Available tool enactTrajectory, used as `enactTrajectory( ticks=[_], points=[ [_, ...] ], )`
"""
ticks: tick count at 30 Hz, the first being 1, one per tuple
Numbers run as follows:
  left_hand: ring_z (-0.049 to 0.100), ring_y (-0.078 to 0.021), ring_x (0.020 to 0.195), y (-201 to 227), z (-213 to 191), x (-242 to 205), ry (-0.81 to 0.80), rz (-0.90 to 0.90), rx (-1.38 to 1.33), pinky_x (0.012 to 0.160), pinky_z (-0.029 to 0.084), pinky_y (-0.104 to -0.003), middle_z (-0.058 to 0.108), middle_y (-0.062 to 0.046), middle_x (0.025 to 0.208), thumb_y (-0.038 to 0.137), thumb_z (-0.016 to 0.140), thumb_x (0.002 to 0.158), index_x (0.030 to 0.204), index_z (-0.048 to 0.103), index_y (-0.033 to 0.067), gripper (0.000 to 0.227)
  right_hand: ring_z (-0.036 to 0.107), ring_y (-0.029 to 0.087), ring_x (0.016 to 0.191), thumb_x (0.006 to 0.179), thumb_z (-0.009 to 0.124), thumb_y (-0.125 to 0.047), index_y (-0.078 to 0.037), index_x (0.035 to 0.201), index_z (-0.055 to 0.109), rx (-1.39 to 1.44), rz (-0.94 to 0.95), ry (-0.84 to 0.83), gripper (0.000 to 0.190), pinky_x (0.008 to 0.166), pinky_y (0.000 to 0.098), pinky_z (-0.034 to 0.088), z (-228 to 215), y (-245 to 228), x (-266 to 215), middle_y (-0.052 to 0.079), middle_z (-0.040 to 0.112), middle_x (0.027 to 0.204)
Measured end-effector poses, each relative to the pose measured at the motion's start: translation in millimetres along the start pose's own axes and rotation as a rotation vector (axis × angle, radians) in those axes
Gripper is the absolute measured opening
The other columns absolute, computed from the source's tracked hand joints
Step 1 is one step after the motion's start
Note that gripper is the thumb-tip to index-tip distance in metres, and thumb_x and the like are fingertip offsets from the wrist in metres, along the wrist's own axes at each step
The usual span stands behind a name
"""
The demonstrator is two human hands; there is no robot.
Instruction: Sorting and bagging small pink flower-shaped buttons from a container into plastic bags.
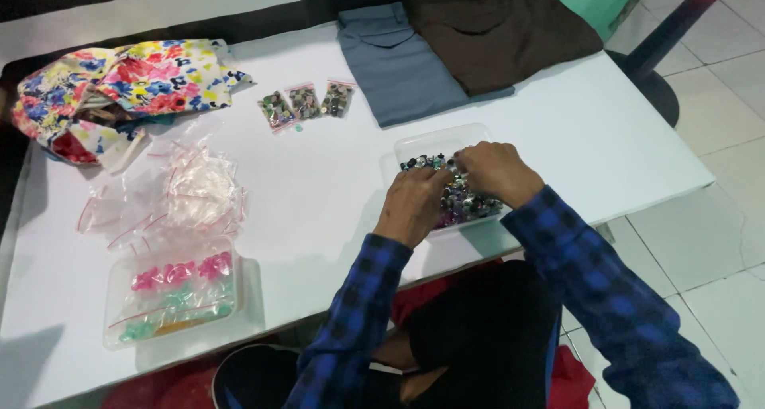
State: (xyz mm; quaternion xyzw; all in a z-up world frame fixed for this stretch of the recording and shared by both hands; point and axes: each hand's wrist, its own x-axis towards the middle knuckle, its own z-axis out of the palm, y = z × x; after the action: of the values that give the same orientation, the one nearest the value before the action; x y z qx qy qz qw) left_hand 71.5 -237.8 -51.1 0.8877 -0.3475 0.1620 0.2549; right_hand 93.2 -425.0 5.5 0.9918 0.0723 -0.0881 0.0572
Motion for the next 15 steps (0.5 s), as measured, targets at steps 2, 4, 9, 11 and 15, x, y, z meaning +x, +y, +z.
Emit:
enactTrajectory(
  ticks=[2, 4, 9, 11, 15],
  points=[
    [0.070, -0.0300, 0.099, -10.9, 18.7, 10.6, -0.053, -0.067, -0.013, 0.084, 0.056, -0.044, 0.070, -0.004, 0.100, 0.013, 0.062, 0.093, 0.118, 0.064, 0.0233, 0.027, 0.075, 0.041, 0.089, 0.078, 0.067, -0.010, -0.010, 0.097, 0.080, 0.019, -0.030, 0.027, 0.023, 0.075, 0.0516, 0.060, 10.0, -0.1, 5.7, 0.018, 0.078, 0.087],
    [0.070, -0.0321, 0.098, -13.9, 26.2, 16.6, -0.116, -0.130, -0.028, 0.080, 0.059, -0.046, 0.069, -0.005, 0.102, 0.013, 0.062, 0.092, 0.120, 0.063, 0.0229, 0.029, 0.075, 0.043, 0.086, 0.075, 0.067, -0.007, -0.004, 0.095, 0.077, 0.046, -0.054, 0.050, 0.023, 0.073, 0.0528, 0.060, 21.7, -0.5, 9.3, 0.020, 0.076, 0.085],
    [0.071, -0.0360, 0.103, 0.1, 0.0, 21.3, -0.094, -0.237, -0.114, 0.082, 0.059, -0.050, 0.069, -0.011, 0.113, 0.017, 0.059, 0.098, 0.130, 0.056, 0.0177, 0.032, 0.073, 0.046, 0.094, 0.082, 0.064, -0.013, -0.013, 0.102, 0.080, 0.279, -0.049, 0.021, 0.026, 0.080, 0.0553, 0.058, 15.8, 7.6, 23.1, 0.020, 0.077, 0.091],
    [0.071, -0.0362, 0.101, 1.6, -1.5, 20.8, -0.082, -0.242, -0.125, 0.081, 0.059, -0.050, 0.069, -0.013, 0.111, 0.020, 0.060, 0.099, 0.131, 0.056, 0.0153, 0.033, 0.072, 0.048, 0.098, 0.084, 0.065, -0.014, -0.011, 0.101, 0.079, 0.443, -0.059, 0.002, 0.023, 0.083, 0.0573, 0.056, -2.7, 13.2, 8.4, 0.021, 0.077, 0.094],
    [0.073, -0.0354, 0.096, -1.1, -0.7, 22.3, -0.108, -0.228, -0.099, 0.079, 0.060, -0.050, 0.070, -0.011, 0.106, 0.019, 0.063, 0.098, 0.132, 0.058, 0.0152, 0.035, 0.070, 0.050, 0.103, 0.088, 0.065, -0.015, -0.007, 0.097, 0.078, 0.689, -0.054, -0.021, 0.018, 0.088, 0.0569, 0.054, -45.1, 13.7, -21.2, 0.024, 0.077, 0.098]
  ],
)
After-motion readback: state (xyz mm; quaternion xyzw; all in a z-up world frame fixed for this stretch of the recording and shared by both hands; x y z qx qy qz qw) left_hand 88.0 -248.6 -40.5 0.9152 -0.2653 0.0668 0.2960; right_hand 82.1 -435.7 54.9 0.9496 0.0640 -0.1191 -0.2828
